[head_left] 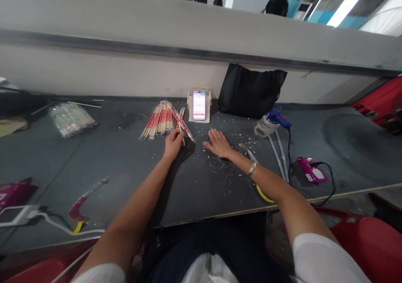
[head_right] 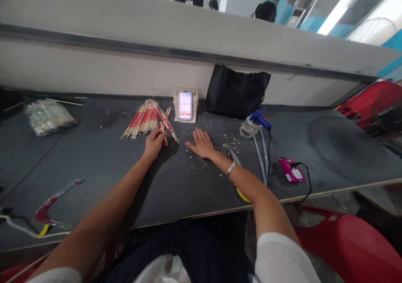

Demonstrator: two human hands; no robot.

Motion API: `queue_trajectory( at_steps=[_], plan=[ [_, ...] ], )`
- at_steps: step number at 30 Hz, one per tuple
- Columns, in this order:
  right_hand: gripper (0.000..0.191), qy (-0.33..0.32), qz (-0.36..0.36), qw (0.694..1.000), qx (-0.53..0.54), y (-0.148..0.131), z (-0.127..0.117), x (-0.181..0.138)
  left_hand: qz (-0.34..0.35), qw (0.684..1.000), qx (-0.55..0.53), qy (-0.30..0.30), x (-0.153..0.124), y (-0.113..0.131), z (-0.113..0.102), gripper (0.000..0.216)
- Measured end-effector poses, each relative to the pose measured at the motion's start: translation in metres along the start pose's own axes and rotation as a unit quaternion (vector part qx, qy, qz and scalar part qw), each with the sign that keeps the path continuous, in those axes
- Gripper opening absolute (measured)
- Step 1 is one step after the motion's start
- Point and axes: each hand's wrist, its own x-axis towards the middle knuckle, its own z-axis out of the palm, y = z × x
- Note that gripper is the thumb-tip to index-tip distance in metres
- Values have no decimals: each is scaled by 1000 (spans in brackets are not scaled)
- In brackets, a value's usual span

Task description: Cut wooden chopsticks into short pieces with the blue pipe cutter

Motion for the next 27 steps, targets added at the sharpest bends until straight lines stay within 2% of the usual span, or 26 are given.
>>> queue_trajectory(
  at_steps=[3,5,7,9,11,13,15,19,22,27],
  plan=[
    [98,-25,-116,992,36,-13,9,-21,-3,1000,-13,9,-1,1,0,16],
    [94,-23,-130,990,55,-3,2,-25,-2,1000,-17,7,-1,2,1,17],
    [90,22,-59,997,52,18,-13,-18,-2,1000,-15,2,-1,3,1,17],
    [87,76,74,994,34,40,-29,-6,-5,1000,-14,-3,0,4,1,17],
    [85,69,200,977,27,55,-40,6,-8,1000,-20,-4,0,4,1,17],
    [84,44,236,971,12,58,-42,13,-7,1000,-30,-3,0,4,1,17],
    [83,20,196,980,-3,49,-38,16,-5,999,-36,-2,0,4,1,17],
    [82,-18,71,997,1,16,-28,9,-9,999,-38,-6,0,5,0,16],
    [78,-17,-5,999,29,-4,-25,-7,-13,999,-42,-4,0,5,1,16],
    [48,16,-176,984,2,-23,-13,-35,-10,1000,-30,1,1,2,1,16]
  ],
)
